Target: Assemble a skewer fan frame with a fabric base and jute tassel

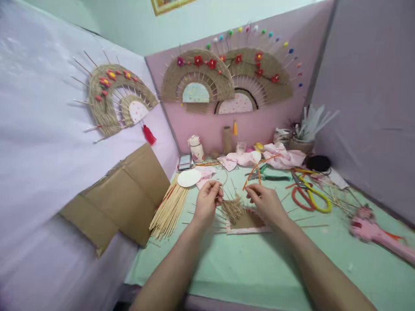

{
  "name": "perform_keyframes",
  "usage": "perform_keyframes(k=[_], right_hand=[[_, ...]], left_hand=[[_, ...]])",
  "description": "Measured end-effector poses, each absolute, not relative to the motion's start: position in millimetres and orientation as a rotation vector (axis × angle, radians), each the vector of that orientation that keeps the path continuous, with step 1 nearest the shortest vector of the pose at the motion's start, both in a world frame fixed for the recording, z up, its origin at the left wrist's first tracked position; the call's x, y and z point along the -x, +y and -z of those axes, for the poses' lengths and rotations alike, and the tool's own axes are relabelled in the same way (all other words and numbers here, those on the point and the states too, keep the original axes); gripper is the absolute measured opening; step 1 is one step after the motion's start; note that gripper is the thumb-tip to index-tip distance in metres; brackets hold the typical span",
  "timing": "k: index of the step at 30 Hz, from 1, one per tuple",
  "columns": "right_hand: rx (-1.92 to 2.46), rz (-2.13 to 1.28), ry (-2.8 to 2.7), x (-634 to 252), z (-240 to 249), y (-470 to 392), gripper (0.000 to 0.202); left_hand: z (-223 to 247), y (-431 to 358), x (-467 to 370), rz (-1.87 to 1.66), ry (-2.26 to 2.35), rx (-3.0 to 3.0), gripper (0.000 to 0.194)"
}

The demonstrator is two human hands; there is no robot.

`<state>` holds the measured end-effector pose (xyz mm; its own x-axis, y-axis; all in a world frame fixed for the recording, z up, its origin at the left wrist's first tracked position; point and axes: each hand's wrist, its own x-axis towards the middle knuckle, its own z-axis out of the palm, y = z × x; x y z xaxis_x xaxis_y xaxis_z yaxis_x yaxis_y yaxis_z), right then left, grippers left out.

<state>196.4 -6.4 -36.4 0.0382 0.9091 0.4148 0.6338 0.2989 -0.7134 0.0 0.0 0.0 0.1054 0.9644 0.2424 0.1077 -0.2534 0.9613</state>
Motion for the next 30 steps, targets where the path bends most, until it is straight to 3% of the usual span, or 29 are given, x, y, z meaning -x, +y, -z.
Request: perform_keyframes(k=[10,17,23,30], right_hand=[[1.424,-0.319,-1.743,-208,48,-9,0.029],[1.457,-0.307,-1.822,-214,56,-8,0.025],[1.463,-0.328,-1.836,-223,63,-3,0.025],[1.427,-0.361,-1.844,-222,63,-3,0.026]], left_hand=[[14,4,14,-1.188,1.285,-1.843,0.046],[11,13,30,-0.948,1.307,-2.107,0.025],[18,15,39,-0.659,1.227,-2.262,0.059],[28,30,51,-0.629,1.360,-2.280,0.046]])
